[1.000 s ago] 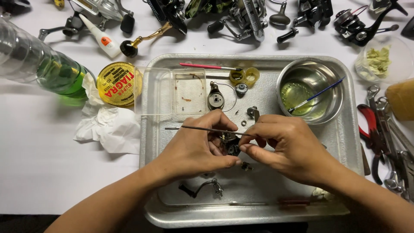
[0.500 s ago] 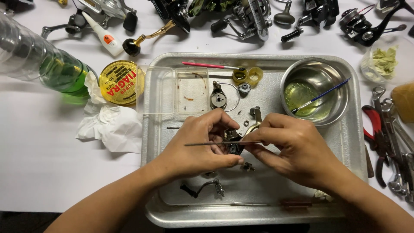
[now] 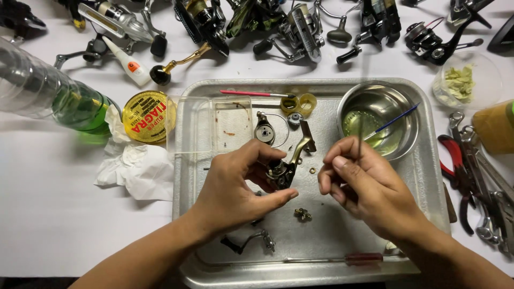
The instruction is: Disassembling, cleaning, and reassembling a fishing reel using various tools
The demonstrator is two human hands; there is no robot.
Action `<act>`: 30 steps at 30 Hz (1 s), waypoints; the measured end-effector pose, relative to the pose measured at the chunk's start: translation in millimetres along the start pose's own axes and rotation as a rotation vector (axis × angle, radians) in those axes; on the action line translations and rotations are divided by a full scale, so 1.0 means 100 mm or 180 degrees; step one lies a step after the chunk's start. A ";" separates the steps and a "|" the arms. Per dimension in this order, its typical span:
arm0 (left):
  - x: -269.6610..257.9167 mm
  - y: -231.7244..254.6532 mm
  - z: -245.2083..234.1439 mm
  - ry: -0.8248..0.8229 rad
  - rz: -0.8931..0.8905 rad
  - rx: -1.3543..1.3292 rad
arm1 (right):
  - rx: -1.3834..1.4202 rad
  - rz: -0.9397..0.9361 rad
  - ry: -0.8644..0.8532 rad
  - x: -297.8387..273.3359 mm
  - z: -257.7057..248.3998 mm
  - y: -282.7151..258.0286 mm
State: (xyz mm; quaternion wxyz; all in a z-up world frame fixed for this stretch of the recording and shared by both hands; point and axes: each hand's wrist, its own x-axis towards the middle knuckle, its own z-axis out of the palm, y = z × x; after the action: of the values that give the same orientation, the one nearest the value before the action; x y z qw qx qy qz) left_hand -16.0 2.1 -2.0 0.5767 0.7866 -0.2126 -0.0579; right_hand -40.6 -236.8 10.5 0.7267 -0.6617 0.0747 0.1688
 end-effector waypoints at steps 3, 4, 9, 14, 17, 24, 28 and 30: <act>-0.04 -0.03 0.03 0.0433 0.0722 0.0258 | 0.0359 0.0820 0.0260 0.06 0.05 0.07; -0.04 -0.01 0.04 0.0508 0.1131 0.0343 | 0.0422 0.0885 0.0100 0.08 0.08 0.10; -0.10 -0.01 -0.02 0.0118 0.1973 0.0819 | 0.0274 0.1500 -0.0010 0.14 0.25 0.03; -0.09 -0.01 -0.02 0.0255 0.2362 0.1887 | 0.0500 0.1191 -0.0369 0.14 0.17 0.13; -0.07 0.02 0.01 0.0390 0.2447 0.2129 | 0.0550 0.1109 -0.0456 0.16 0.11 0.27; -0.12 -0.07 0.00 0.0137 0.2166 0.1830 | 0.0269 0.1204 -0.0420 0.22 0.05 0.35; -0.09 -0.04 0.02 0.0080 0.1761 0.1303 | 0.0209 0.1007 -0.0448 0.21 0.06 0.33; -0.06 -0.03 0.03 0.0135 0.1599 0.1156 | 0.0158 0.0989 -0.0471 0.22 0.09 0.30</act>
State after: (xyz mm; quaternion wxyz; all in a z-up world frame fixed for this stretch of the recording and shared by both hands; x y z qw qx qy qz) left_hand -21.8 2.8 -7.2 0.4273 0.8007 -0.3952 0.1419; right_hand -31.2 -223.0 -23.8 0.7116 -0.6097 0.1266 0.3254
